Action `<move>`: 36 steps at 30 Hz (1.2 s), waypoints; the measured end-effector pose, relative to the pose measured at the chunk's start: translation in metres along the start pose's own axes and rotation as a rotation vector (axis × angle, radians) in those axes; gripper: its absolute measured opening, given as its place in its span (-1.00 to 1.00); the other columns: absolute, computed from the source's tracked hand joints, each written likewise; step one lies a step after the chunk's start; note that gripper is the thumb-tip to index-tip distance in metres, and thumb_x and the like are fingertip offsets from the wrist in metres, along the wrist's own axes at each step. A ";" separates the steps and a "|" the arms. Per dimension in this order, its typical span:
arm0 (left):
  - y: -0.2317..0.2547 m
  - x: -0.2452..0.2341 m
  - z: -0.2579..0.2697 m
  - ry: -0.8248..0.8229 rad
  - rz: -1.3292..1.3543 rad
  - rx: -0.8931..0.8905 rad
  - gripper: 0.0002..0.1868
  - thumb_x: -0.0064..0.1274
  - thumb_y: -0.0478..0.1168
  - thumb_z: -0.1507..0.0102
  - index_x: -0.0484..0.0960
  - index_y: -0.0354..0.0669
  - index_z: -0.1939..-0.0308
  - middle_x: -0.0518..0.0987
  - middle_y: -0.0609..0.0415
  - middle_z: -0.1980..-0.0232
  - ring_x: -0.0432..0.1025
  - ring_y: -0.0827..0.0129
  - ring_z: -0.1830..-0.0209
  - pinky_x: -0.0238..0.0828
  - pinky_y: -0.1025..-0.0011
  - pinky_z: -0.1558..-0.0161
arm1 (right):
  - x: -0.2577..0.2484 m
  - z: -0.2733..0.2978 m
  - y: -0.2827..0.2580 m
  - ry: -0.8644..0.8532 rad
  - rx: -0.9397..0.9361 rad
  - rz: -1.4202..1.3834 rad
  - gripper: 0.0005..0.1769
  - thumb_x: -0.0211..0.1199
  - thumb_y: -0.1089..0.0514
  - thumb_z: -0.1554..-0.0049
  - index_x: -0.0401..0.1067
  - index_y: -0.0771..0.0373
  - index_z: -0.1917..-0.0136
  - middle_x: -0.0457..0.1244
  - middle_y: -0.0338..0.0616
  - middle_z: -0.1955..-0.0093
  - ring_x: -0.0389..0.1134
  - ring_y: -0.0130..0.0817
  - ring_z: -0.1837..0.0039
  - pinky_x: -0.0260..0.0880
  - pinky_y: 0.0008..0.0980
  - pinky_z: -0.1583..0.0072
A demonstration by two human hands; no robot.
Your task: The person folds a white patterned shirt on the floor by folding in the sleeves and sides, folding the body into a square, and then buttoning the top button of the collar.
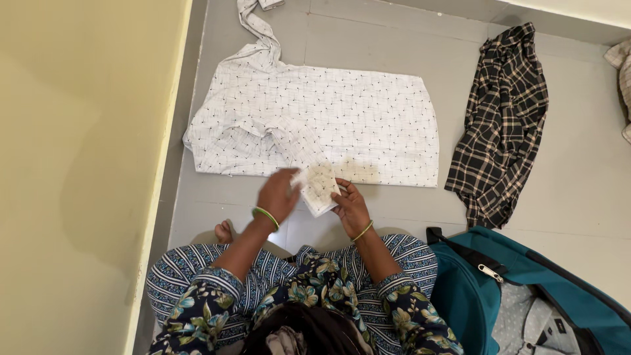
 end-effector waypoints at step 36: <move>-0.203 -0.009 -0.008 0.623 0.379 -0.913 -0.71 0.16 -0.48 -0.22 0.68 -0.19 -0.01 0.38 0.24 0.30 0.30 0.57 0.38 0.39 0.55 0.26 | -0.185 -0.076 -0.161 0.619 -0.419 0.541 -0.34 0.30 0.55 -0.04 0.38 0.20 -0.37 0.26 -0.33 0.05 0.32 -0.59 0.09 0.48 -0.55 -0.05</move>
Point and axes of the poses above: each hand's wrist, its own z-axis away from the middle knuckle, its own x-axis out of the palm, y = z × x, the point moved 4 cm from there along -z, towards the middle knuckle
